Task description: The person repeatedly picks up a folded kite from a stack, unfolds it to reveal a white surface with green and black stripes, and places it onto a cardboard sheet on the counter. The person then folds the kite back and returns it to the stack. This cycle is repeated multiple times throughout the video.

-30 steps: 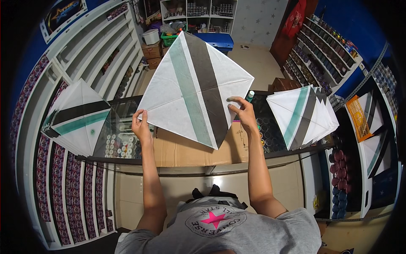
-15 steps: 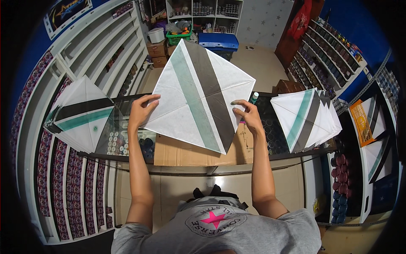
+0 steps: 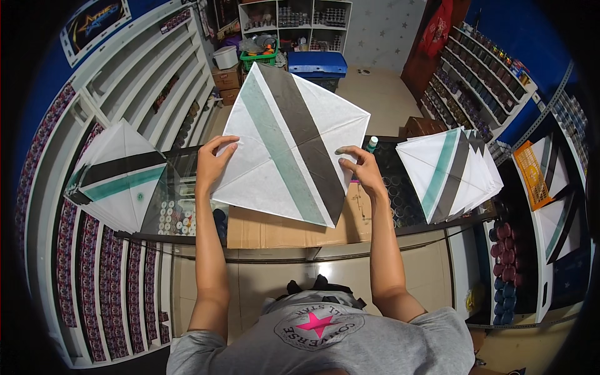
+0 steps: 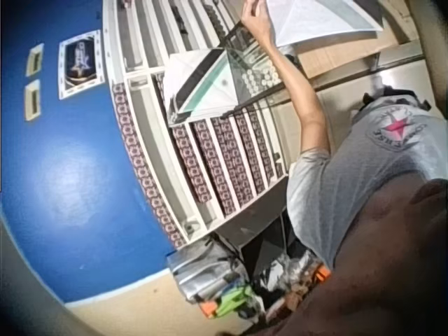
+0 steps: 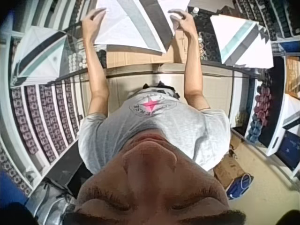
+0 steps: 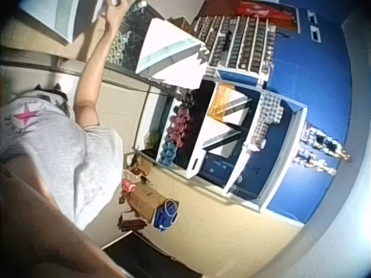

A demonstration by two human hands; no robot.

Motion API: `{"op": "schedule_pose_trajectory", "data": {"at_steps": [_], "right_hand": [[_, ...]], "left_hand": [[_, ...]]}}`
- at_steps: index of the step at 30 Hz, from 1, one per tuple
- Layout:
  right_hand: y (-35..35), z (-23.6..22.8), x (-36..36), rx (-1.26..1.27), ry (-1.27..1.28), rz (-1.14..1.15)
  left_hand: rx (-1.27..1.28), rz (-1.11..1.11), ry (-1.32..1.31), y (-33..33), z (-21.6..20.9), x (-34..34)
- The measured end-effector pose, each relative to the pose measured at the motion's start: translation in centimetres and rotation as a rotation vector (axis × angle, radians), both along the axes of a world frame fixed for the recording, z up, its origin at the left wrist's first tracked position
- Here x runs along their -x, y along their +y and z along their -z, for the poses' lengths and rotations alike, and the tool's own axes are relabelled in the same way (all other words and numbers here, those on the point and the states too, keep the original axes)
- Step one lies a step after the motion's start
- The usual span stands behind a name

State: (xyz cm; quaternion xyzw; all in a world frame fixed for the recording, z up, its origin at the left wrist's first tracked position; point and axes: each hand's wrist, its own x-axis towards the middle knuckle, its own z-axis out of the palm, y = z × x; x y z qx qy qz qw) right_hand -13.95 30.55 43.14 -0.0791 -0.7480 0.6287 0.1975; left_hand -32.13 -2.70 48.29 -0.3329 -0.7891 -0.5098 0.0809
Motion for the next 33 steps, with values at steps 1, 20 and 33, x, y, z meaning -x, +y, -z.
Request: {"op": "schedule_pose_trajectory", "data": {"at_steps": [1,20,33], "right_hand": [[0.0,0.0,0.0,0.005,0.001,0.0],[0.1,0.3,-1.3,0.083,-0.017,-0.037],[1.6,0.9,-2.7,-0.022,-0.113,-0.104]], "left_hand": [[0.016,-0.009,-0.026,-0.1,0.0,0.0],[-0.356,-0.091,-0.17,0.0,2.8,0.6],[-0.369,-0.033,-0.202,-0.9,2.3,2.2]]}}
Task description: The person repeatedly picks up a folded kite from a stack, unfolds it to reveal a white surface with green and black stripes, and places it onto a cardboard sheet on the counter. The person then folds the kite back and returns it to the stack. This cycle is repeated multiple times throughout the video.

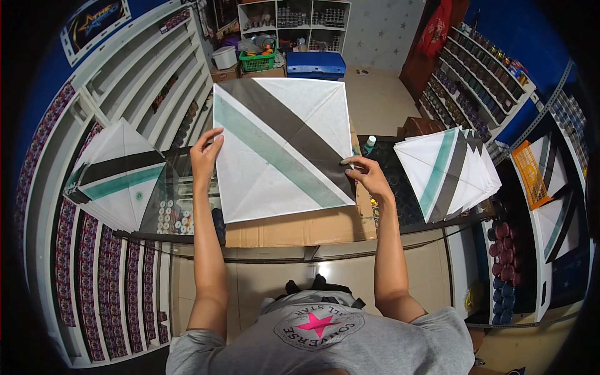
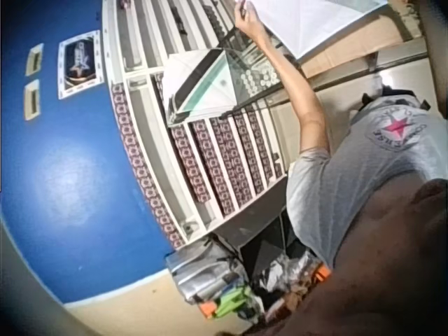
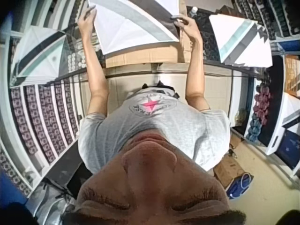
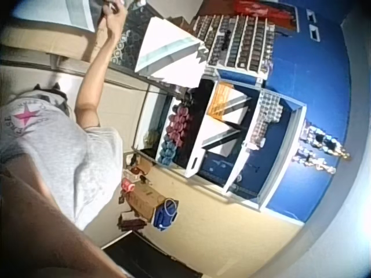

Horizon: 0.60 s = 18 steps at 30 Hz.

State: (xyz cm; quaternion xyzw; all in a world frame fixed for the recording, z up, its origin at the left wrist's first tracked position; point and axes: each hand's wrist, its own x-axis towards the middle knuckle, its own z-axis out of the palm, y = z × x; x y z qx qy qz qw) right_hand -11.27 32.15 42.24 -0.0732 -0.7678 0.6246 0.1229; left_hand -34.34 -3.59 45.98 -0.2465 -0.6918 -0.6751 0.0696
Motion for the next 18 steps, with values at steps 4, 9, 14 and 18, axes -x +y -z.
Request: {"op": "schedule_pose_trajectory", "data": {"at_steps": [4,9,14,18], "right_hand": [[-0.3,-0.5,-0.7,-0.062,-0.066,-0.015],[-0.6,-1.1,-0.8,-0.055,-0.142,-0.037],[-0.7,0.0,-0.5,-0.017,-0.076,-0.017],[-0.5,0.6,-0.7,-0.012,-0.124,-0.042]], "left_hand": [[-0.019,0.015,-0.036,0.2,-1.9,1.3],[0.007,-0.085,0.008,0.1,-2.5,2.5],[-0.03,-0.198,0.063,0.2,-2.0,2.5],[-0.028,-0.304,0.066,-0.5,-1.2,2.3]]}}
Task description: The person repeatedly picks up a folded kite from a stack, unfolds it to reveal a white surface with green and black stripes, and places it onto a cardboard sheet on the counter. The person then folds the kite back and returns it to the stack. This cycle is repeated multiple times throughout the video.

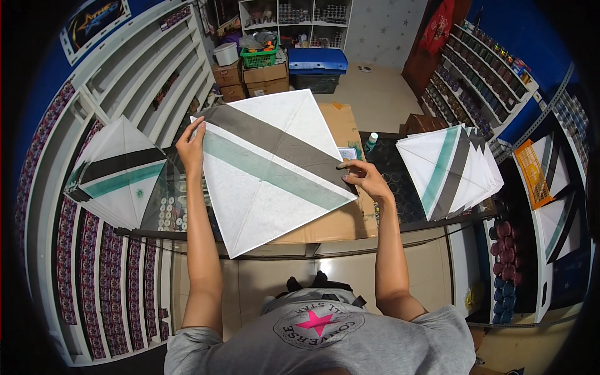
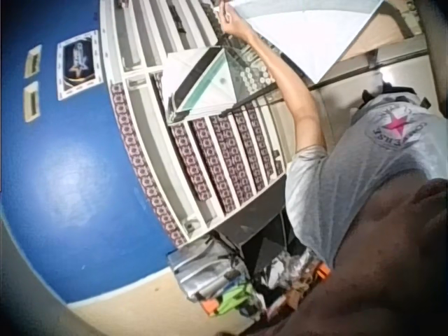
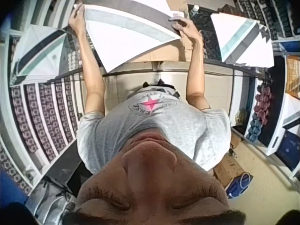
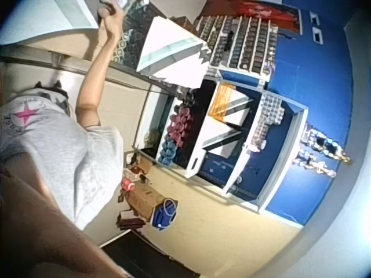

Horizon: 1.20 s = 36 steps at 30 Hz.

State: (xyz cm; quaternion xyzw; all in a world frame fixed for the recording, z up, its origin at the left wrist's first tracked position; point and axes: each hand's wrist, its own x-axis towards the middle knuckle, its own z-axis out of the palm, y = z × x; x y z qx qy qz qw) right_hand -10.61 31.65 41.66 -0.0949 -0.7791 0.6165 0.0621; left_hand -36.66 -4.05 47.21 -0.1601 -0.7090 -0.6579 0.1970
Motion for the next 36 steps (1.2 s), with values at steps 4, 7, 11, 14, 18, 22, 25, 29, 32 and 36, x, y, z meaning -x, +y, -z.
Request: {"op": "schedule_pose_trajectory", "data": {"at_steps": [4,7,11,14,18,22,25,29,32,36], "right_hand": [[0.3,0.4,0.7,-0.028,0.015,0.019],[0.1,0.0,2.4,-0.101,0.054,0.084],[1.0,-0.4,6.1,-0.419,0.167,0.09],[1.5,-0.6,9.3,-0.469,0.136,0.106],[2.9,1.0,15.1,-0.559,0.226,0.05],[4.0,4.1,20.4,-0.603,0.192,-0.012],[5.3,6.6,23.5,-0.624,0.131,-0.028],[5.7,9.4,27.0,-0.643,0.011,-0.026],[5.7,10.9,28.6,-0.678,-0.124,0.02],[4.1,11.4,29.7,-0.743,-0.15,0.017]], "left_hand": [[-0.026,-0.05,-0.032,-1.4,1.6,0.3],[-0.082,-0.067,-0.048,-3.3,4.0,1.3],[-0.176,-0.051,-0.094,-5.8,7.2,2.2],[-0.164,-0.098,-0.244,-6.9,8.8,1.4],[-0.127,-0.117,-0.317,-7.9,11.0,1.1],[-0.121,-0.095,-0.337,-8.0,13.1,1.0],[-0.063,-0.075,-0.39,-7.5,14.5,1.2],[-0.017,-0.054,-0.448,-8.1,18.8,2.6],[0.048,-0.073,-0.453,-7.4,21.1,3.0],[0.33,-0.22,-0.386,-8.7,24.3,3.0]]}}
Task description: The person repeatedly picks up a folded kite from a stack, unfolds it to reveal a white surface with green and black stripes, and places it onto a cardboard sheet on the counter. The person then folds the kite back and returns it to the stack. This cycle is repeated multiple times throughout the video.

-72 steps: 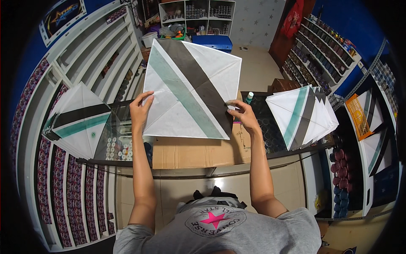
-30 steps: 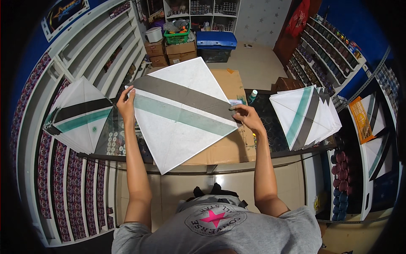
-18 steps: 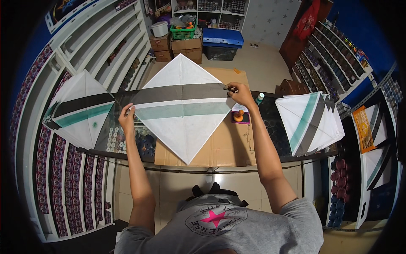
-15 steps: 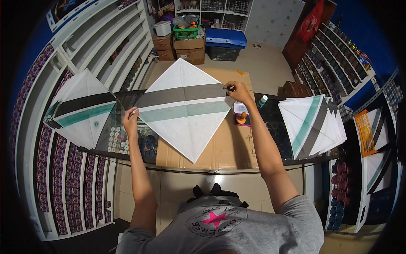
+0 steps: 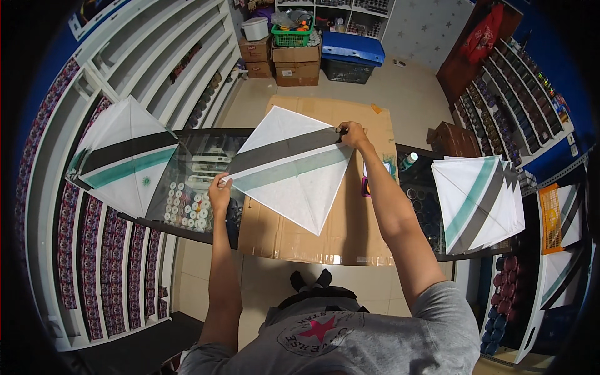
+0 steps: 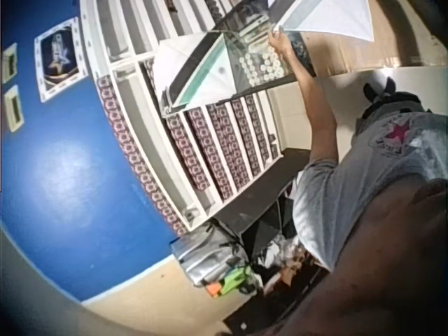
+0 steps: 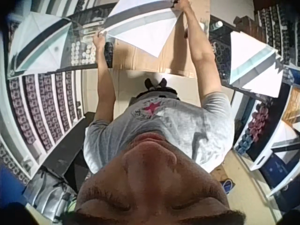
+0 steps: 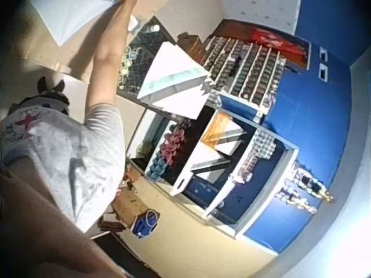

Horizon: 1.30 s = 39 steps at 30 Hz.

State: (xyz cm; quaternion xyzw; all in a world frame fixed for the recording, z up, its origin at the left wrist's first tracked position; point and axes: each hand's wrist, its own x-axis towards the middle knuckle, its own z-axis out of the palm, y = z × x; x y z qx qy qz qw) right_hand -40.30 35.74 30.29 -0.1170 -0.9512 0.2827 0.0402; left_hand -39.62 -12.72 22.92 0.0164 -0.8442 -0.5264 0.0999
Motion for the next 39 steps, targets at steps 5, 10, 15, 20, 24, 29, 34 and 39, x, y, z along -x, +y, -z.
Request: {"op": "schedule_pose_trajectory", "data": {"at_steps": [5,10,15,20,24,29,34,39], "right_hand": [[0.8,1.1,-0.3,-0.053,0.034,0.01],[1.1,-0.5,-2.1,-0.065,0.149,0.037],[3.2,-3.4,-7.8,-0.068,0.34,0.103],[2.5,-6.2,-15.8,-0.24,0.065,0.209],[0.3,-6.3,-19.2,-0.216,-0.173,0.209],[-0.3,-3.5,-19.7,-0.255,-0.193,0.106],[-0.5,-2.5,-19.5,-0.318,-0.231,0.104],[-0.3,-2.3,-19.4,-0.325,-0.224,0.089]], "left_hand": [[0.213,-0.015,-0.079,2.4,-2.0,-1.5],[0.288,0.033,-0.018,1.5,-2.6,-3.0],[0.281,0.046,-0.028,1.5,-3.4,-3.8],[0.287,0.106,0.193,5.4,-4.4,-3.2],[0.362,0.182,0.328,8.9,-3.7,-3.0],[0.486,0.204,0.39,12.5,-2.1,-4.7],[0.574,0.173,0.476,13.2,-1.1,-6.0],[0.572,0.181,0.469,13.3,-1.1,-5.9]]}}
